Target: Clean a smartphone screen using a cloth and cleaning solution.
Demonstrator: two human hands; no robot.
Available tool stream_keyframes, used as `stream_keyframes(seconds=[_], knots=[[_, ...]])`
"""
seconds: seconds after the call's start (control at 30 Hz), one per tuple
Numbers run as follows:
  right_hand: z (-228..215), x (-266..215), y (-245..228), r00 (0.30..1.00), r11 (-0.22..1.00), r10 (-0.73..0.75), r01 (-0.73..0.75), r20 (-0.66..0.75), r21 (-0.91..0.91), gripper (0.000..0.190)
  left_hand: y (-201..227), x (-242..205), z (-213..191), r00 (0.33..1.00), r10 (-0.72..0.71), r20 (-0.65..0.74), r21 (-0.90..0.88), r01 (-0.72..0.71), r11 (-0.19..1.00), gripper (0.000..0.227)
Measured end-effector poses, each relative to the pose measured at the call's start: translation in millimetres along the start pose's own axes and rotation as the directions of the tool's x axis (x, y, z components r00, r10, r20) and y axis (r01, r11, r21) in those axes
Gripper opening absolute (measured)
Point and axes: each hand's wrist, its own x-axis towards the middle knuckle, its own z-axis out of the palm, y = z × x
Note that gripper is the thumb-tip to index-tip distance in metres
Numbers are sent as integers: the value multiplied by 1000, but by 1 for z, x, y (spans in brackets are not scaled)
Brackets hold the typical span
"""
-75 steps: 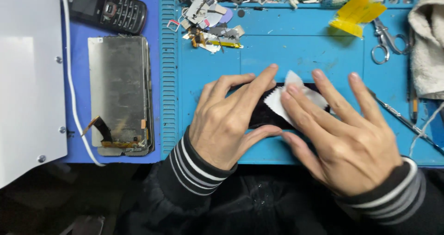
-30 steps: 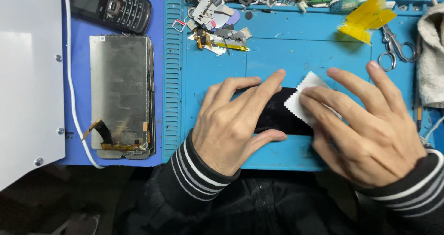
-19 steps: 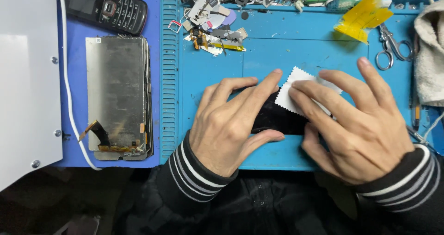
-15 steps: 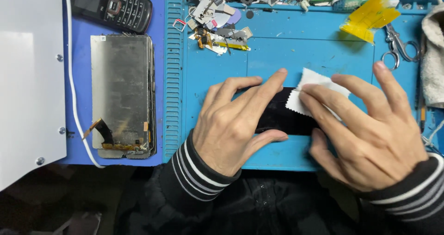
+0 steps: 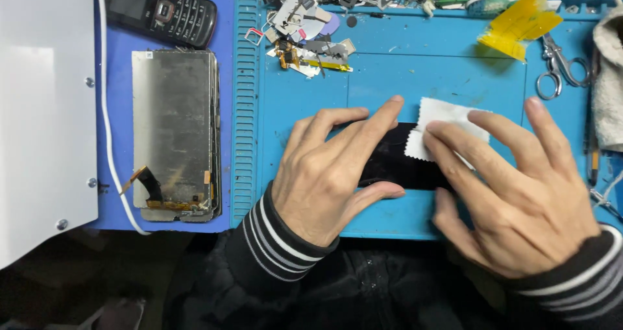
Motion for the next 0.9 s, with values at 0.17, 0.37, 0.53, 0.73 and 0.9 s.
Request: stream_keyframes(seconds=[0.17,0.37,0.53,0.73,0.9], knots=[[-4,-4,0,1000,989,9,-11,15,147,64,1,2,2,1000,9,6,-3,-9,1000,92],[-16,-29,3,987,978,135,-146,82,149,53,-1,2,3,1000,-4,16,-22,4,1000,95],[2,-36,4,991,983,70,-88,115,161,81,-3,1,4,1000,3,13,-26,-3,1000,97],[15,-10,-1,998,951,10,-30,64,308,76,1,1,4,1000,6,21,7,-6,1000,96],[6,-20,-2,991,970,-19,-13,132,241,72,-2,-1,4,1000,-2,13,-20,3,1000,97]])
